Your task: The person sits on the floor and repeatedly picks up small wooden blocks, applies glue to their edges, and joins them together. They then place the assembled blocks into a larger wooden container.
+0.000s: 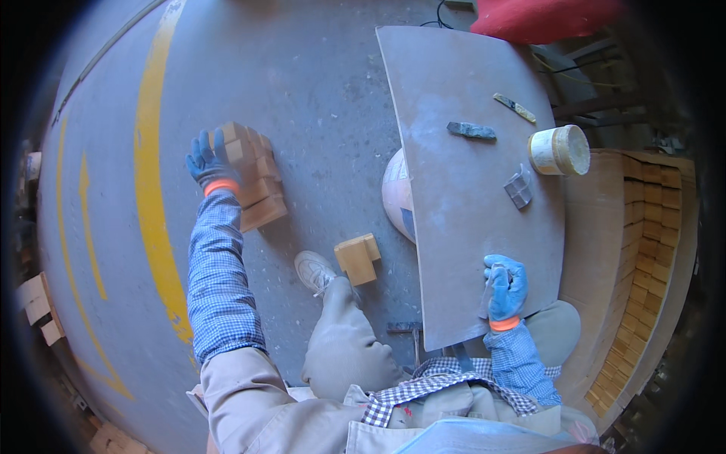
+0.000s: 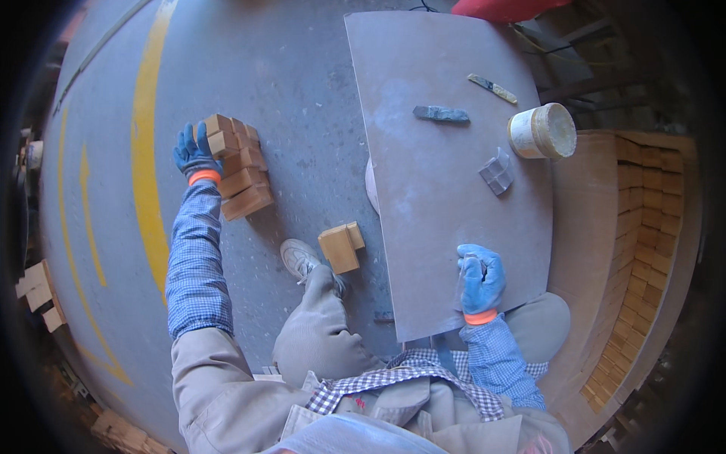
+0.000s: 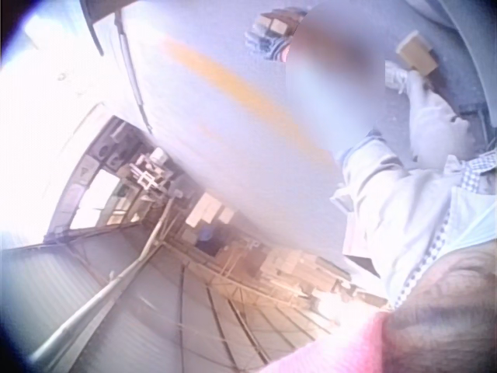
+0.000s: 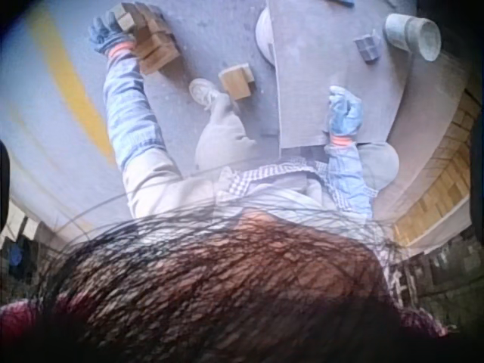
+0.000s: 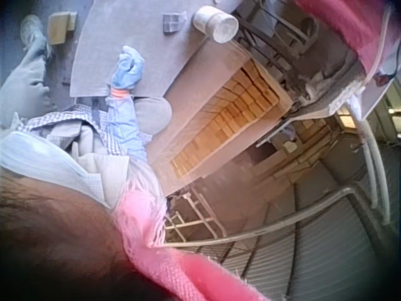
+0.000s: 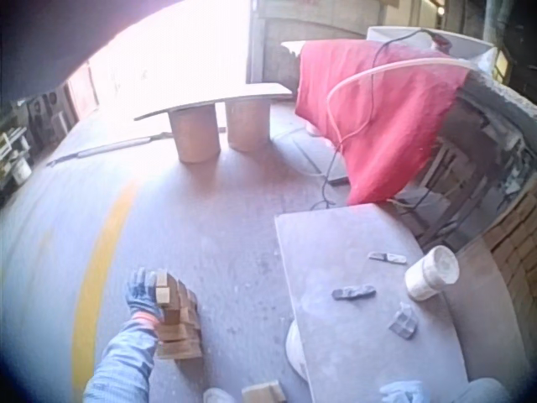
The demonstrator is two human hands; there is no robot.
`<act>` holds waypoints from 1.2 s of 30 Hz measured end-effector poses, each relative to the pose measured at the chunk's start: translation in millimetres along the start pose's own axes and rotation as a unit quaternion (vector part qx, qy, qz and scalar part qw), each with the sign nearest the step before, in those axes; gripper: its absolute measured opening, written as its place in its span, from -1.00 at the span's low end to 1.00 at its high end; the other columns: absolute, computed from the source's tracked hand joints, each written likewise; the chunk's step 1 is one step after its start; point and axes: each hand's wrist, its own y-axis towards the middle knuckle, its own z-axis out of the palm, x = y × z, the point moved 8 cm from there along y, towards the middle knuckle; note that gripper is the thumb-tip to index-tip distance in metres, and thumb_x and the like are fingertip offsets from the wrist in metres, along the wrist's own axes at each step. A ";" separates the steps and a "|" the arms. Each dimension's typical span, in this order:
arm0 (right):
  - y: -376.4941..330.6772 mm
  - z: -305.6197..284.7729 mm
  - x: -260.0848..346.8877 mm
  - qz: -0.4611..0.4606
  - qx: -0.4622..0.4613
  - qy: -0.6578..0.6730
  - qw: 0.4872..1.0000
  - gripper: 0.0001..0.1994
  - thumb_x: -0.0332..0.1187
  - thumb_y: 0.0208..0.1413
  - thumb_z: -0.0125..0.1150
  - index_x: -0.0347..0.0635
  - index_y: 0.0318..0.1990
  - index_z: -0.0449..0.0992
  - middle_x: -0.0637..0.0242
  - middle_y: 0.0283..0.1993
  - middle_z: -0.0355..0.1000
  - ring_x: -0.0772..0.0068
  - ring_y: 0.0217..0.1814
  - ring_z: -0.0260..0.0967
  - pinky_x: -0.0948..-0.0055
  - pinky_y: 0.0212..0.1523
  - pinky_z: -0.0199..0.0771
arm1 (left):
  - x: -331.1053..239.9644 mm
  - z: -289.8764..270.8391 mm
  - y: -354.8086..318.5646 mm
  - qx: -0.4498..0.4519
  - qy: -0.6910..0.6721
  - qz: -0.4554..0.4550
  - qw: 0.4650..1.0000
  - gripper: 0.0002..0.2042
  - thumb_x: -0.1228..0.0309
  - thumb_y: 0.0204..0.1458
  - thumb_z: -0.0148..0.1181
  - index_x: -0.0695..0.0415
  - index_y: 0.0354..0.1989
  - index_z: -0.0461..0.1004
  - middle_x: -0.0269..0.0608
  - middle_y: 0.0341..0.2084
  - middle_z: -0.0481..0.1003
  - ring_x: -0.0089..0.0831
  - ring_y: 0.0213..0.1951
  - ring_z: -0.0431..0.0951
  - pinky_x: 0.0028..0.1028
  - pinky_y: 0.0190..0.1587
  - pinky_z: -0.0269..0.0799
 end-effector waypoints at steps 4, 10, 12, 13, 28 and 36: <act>0.1 0.8 0.1 -0.009 0.000 -0.011 1.000 -0.83 -0.29 0.32 0.08 -0.19 -0.12 0.46 0.25 -0.10 0.54 0.61 -0.29 0.43 0.56 -0.23 0.51 | 1.7 30.7 13.5 0.182 -0.023 0.006 0.983 0.02 0.27 -0.30 0.39 -0.33 0.45 -0.03 -0.31 0.47 -0.04 -0.18 0.47 -0.03 -0.07 0.44 -0.12; 1.3 1.2 0.7 -0.002 0.001 -0.011 1.000 -0.85 -0.32 0.32 0.07 -0.20 -0.11 0.46 0.23 -0.09 0.54 0.59 -0.26 0.44 0.55 -0.19 0.51 | -45.6 -6.7 -39.2 -0.084 -0.128 0.109 0.982 -0.05 0.09 -0.31 0.52 -0.16 0.38 0.18 -0.14 0.35 0.17 -0.08 0.35 0.18 -0.03 0.29 0.16; 1.3 0.3 0.9 -0.003 -0.005 -0.007 1.000 -0.85 -0.35 0.31 0.07 -0.22 -0.12 0.46 0.23 -0.10 0.54 0.59 -0.27 0.43 0.56 -0.20 0.51 | -97.4 -36.9 -85.2 -0.086 -0.347 0.237 0.903 -0.08 0.09 -0.34 0.53 -0.05 0.33 0.26 -0.10 0.26 0.27 -0.05 0.26 0.29 -0.07 0.23 0.27; 0.9 -0.4 0.5 -0.002 -0.008 -0.002 1.000 -0.86 -0.37 0.30 0.07 -0.24 -0.13 0.46 0.23 -0.11 0.54 0.60 -0.28 0.43 0.56 -0.21 0.51 | -130.7 -57.4 -133.9 -0.103 -0.368 0.289 0.878 0.01 0.09 -0.44 0.58 -0.04 0.34 0.24 -0.03 0.23 0.26 0.02 0.23 0.30 -0.07 0.22 0.29; 3.8 -1.1 3.8 -0.027 -0.019 0.004 0.999 -0.89 -0.44 0.27 0.06 -0.26 -0.15 0.47 0.23 -0.14 0.55 0.61 -0.29 0.44 0.56 -0.23 0.52 | -207.4 127.0 -342.6 0.514 -0.430 -0.290 0.683 0.32 -0.15 -0.54 0.63 0.13 0.43 -0.07 0.21 0.31 0.16 0.04 0.34 0.19 -0.15 0.35 0.18; 2.2 -2.0 -0.2 -0.005 -0.030 -0.004 1.000 -0.91 -0.45 0.26 0.07 -0.26 -0.19 0.46 0.21 -0.13 0.55 0.61 -0.33 0.42 0.56 -0.24 0.51 | -229.6 161.1 -379.0 0.490 -0.562 -0.350 0.567 0.05 0.08 -0.40 0.67 0.07 0.32 0.15 -0.01 0.06 0.44 -0.14 0.07 0.49 -0.14 0.05 0.49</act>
